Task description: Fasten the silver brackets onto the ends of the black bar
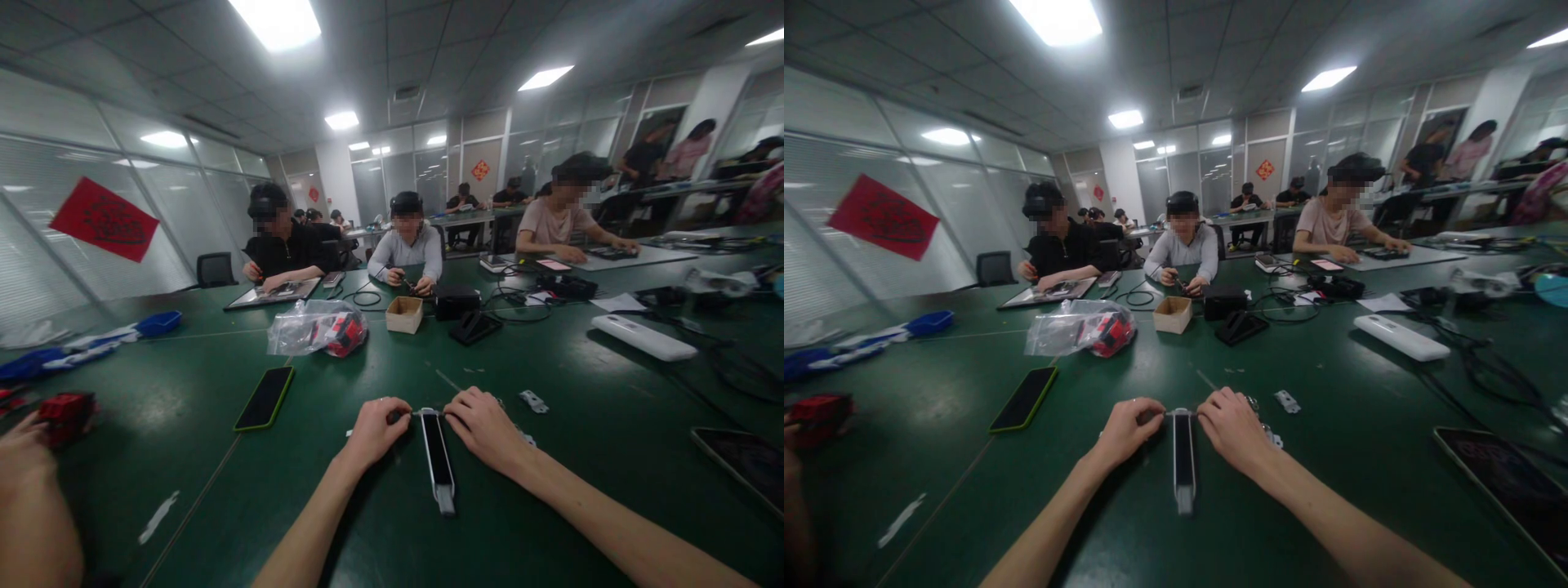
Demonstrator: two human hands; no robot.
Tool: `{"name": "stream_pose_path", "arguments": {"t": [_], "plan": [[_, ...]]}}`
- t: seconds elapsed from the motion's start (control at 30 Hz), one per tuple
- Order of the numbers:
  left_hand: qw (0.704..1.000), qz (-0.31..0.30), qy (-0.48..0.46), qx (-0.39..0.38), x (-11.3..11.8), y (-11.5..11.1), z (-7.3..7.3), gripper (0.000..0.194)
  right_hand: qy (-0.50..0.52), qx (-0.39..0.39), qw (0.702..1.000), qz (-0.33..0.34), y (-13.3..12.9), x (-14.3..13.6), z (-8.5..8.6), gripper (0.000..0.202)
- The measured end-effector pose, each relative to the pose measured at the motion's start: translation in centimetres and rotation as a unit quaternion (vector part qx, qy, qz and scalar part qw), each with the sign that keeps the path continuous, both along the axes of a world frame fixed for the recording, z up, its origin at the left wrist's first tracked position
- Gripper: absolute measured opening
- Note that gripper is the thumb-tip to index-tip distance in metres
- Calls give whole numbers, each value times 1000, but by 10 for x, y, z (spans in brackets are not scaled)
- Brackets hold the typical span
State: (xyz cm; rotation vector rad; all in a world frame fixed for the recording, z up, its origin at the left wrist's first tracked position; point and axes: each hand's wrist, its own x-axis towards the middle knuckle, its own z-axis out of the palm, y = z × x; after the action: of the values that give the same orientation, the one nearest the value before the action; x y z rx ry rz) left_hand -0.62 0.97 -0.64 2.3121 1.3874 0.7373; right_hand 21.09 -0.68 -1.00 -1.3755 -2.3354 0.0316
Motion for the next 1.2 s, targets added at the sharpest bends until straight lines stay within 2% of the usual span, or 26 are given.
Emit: {"name": "stream_pose_path", "arguments": {"t": [0.87, 1.2], "plan": [[999, 9, -22, -25, -1, 2, 0, 13, -1, 27, 1000, 3, 2, 1, -4, 24], [999, 13, -37, -36, 0, 1, 0, 13, 4, 8, 1000, 6, 1, 1, -3, 25]]}}
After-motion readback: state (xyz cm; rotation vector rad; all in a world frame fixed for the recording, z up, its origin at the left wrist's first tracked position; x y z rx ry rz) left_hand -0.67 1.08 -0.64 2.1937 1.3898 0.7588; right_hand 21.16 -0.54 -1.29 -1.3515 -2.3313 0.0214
